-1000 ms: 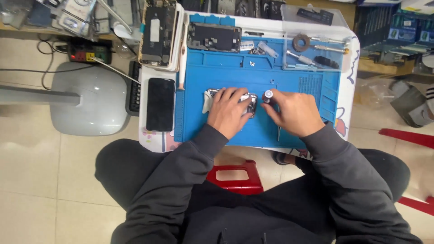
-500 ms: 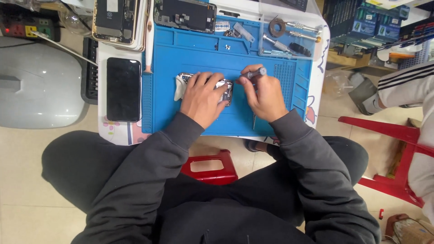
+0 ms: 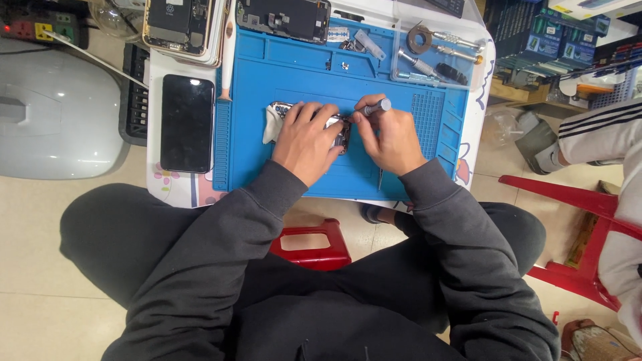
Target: Assembling internal components of a mobile phone using tweezers and a screwdriver on a repair mat.
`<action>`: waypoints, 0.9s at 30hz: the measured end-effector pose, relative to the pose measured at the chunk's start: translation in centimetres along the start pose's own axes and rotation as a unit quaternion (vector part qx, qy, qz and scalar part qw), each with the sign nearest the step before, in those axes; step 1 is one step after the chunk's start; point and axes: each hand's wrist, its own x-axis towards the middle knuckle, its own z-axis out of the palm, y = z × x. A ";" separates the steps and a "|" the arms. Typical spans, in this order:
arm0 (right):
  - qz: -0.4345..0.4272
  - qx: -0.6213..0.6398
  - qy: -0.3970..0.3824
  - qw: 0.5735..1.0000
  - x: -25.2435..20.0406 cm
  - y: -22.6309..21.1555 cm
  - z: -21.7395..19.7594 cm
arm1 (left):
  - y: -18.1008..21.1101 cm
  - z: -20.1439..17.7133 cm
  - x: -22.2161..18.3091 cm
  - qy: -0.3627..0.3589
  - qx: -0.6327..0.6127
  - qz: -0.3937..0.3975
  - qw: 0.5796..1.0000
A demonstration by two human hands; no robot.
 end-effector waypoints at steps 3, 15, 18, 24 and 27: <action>-0.003 0.010 -0.002 1.000 0.3 -0.3 -0.2 | 0.0 0.3 0.1 0.006 0.001 0.001 1.000; -0.014 0.006 0.001 1.000 0.2 0.0 -0.1 | 0.1 0.3 0.1 0.009 -0.003 -0.002 1.000; -0.010 0.006 -0.007 1.000 0.3 -0.2 -0.3 | -0.1 0.7 0.1 0.013 -0.005 -0.002 1.000; -0.003 -0.007 -0.015 1.000 0.3 -0.2 -0.2 | -0.2 1.0 0.0 0.014 0.000 0.002 1.000; 0.002 0.001 -0.021 1.000 0.4 -0.4 -0.4 | -0.2 1.0 0.0 0.016 -0.002 0.003 1.000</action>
